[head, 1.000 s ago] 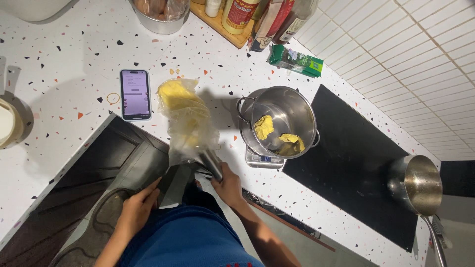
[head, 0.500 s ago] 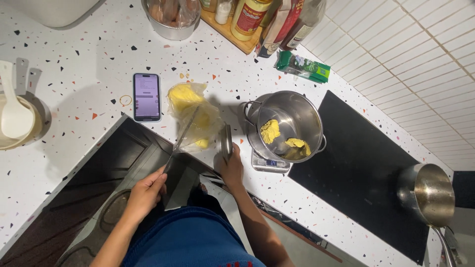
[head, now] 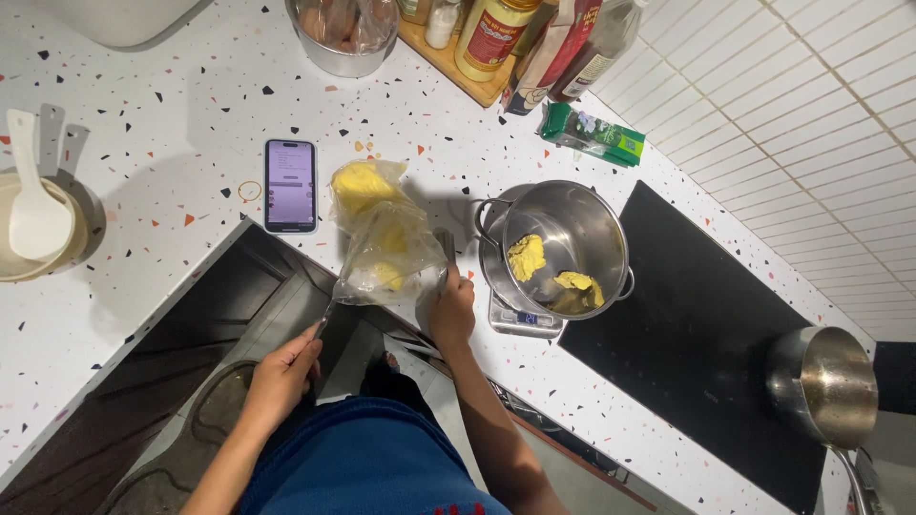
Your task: The person cuts a large block of butter from a plastic bag and weighs pieces of it into a pot on a digital scale.
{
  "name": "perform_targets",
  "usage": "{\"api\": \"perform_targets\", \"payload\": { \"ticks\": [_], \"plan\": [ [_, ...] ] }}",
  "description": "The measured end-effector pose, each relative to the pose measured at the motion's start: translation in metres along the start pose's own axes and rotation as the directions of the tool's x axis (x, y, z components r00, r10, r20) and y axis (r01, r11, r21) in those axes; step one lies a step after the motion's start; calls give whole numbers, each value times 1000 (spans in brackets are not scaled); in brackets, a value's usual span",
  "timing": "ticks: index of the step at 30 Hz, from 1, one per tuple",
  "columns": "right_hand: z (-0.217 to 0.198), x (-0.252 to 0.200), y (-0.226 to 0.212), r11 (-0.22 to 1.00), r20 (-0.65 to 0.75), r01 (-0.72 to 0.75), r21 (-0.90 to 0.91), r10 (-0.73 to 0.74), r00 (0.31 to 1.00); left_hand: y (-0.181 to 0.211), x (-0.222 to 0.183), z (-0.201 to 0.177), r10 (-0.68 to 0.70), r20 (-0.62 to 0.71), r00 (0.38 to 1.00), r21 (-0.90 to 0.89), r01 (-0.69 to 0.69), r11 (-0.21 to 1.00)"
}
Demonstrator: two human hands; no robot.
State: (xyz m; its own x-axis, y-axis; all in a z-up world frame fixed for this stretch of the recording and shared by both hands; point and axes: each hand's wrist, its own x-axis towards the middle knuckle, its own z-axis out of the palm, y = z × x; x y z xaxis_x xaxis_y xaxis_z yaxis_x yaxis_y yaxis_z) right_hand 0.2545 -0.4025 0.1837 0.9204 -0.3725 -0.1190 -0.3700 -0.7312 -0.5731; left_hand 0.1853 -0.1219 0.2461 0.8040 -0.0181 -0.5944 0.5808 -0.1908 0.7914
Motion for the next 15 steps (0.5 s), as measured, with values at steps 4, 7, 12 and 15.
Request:
{"api": "perform_targets", "payload": {
  "ticks": [4,7,12,15],
  "plan": [
    [20,12,9,983,-6,66,-171,-68,998,-2,2,1,18,-2,1000,49,-18,999],
    [-8,-3,-27,969,-317,220,-111,-244,916,-5,1,2,21,-24,999,114,-18,993],
    [12,-5,-47,850,-239,492,-188,-525,817,-6,-3,4,36,-13,999,59,-35,998],
    [40,8,-34,839,-149,466,-280,-518,843,-6,-3,4,41,-18,999,42,-40,998]
  ]
}}
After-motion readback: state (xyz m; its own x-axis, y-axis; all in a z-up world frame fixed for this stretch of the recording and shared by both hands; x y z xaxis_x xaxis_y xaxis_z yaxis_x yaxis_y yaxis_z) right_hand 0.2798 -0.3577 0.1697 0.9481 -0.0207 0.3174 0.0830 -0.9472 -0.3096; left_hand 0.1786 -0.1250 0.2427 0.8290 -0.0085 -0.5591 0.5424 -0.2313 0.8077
